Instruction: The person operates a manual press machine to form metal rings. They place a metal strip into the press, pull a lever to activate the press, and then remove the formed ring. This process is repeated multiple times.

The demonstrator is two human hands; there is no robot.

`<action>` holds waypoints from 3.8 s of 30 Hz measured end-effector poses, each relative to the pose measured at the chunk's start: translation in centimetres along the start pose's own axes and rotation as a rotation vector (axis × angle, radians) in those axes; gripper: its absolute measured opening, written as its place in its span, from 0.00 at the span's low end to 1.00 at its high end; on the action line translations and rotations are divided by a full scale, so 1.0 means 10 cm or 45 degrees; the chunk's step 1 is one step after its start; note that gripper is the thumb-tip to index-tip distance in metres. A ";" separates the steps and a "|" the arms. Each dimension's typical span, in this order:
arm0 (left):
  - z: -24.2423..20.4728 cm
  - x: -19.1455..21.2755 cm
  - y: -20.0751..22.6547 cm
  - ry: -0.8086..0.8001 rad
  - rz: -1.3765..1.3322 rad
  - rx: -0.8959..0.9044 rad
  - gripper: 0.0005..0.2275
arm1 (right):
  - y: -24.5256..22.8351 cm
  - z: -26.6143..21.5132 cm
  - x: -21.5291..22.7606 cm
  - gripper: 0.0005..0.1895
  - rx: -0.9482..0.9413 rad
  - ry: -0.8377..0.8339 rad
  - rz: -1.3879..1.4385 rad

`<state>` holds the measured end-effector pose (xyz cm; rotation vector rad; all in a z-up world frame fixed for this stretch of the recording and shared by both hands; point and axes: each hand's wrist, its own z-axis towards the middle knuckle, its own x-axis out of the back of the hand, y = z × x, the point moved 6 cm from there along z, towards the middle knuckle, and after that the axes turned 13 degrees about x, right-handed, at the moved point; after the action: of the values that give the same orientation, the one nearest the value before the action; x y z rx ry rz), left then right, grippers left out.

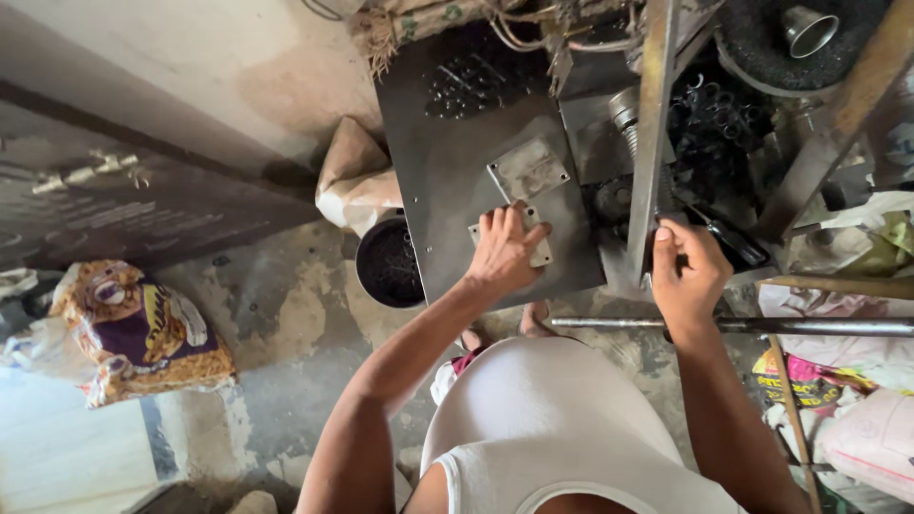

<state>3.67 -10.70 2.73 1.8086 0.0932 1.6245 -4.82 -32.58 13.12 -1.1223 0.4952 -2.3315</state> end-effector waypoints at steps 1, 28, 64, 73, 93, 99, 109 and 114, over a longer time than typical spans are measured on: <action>-0.07 0.07 -0.09 0.054 -0.121 -0.009 0.30 | -0.06 0.01 0.03 0.06 0.015 0.015 -0.020; -0.94 0.15 -0.88 0.132 -1.019 0.443 0.49 | 0.37 -0.28 -1.83 0.09 -0.491 -0.371 0.619; -0.56 0.25 -0.95 -0.023 -0.907 0.395 0.46 | -0.61 0.43 -1.72 0.58 0.648 -1.393 -0.031; -0.05 0.06 -0.88 -0.292 -0.766 0.294 0.51 | -0.27 0.26 -1.94 0.66 0.013 -1.173 0.393; 1.01 -0.37 -0.39 0.553 -0.952 0.706 0.30 | 0.00 0.42 -1.02 0.26 -0.842 -0.327 1.466; 1.32 -0.24 -0.56 0.443 -0.862 0.739 0.34 | -0.16 0.29 0.12 0.17 -0.438 -0.046 1.006; 1.74 -0.54 -0.41 0.428 -0.870 0.659 0.32 | 0.42 0.01 0.13 0.11 -0.057 -0.214 -0.149; 2.32 -0.79 -0.48 0.249 -0.521 0.643 0.30 | 0.39 0.05 0.06 0.11 -0.176 -0.196 -0.149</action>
<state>24.71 -21.10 -5.94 1.8158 0.9724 1.5548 -3.67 -36.16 11.75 -1.4184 0.5531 -2.3143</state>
